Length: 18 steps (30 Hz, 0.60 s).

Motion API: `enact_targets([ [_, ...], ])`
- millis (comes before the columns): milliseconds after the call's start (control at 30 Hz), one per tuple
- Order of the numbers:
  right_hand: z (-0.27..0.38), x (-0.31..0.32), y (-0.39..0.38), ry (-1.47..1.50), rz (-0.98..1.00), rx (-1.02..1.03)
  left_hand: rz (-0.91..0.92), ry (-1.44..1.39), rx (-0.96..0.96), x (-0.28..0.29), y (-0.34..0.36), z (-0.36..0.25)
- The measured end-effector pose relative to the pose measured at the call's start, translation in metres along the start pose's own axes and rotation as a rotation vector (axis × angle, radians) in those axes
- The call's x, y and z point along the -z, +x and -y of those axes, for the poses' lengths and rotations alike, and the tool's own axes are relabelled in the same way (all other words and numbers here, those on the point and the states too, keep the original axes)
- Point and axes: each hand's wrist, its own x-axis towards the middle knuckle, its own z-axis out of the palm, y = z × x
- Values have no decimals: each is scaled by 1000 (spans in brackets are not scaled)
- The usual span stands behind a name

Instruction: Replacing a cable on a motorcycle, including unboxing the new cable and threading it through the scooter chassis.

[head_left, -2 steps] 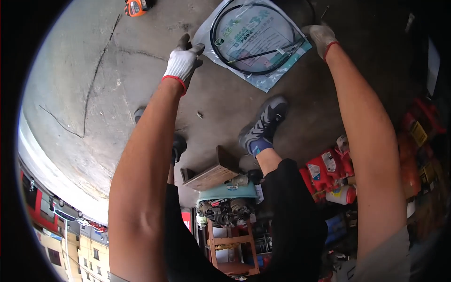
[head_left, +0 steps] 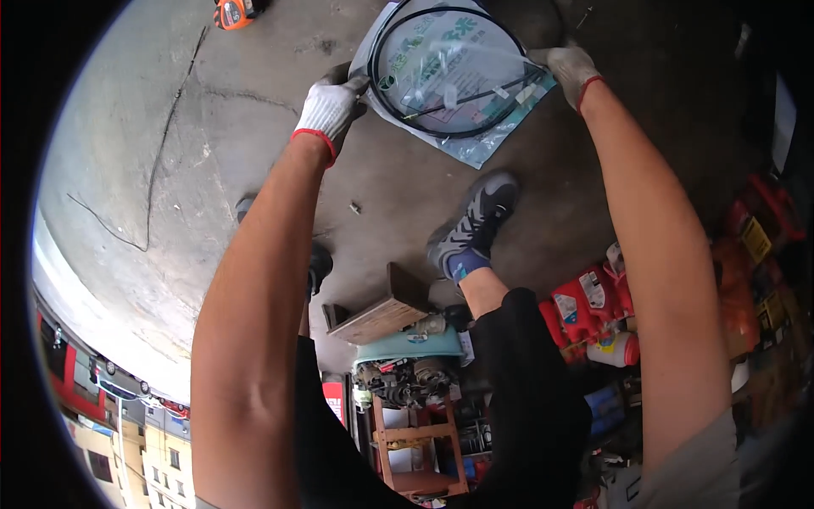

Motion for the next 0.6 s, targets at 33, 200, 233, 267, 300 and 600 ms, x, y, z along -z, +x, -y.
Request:
enact_targets([
  [33, -3, -6, 2, -118, 51, 76, 77, 64, 9, -1, 8, -1],
  [200, -19, -38, -27, -717, -278, -47, 49, -4, -81, -18, -18, 20],
  [233, -23, -40, -24, -696, -317, -99, 49, -3, -86, -26, -28, 19],
  [267, -23, -44, -22, -668, -349, -150, 44, 4, -90, -28, -34, 19],
  [300, -22, -46, -19, -661, -346, -149, 53, 72, -143, -30, -40, 18],
  [600, -87, -1, 45, 24, -157, -309, -30, 162, -165, -20, -83, 41],
])
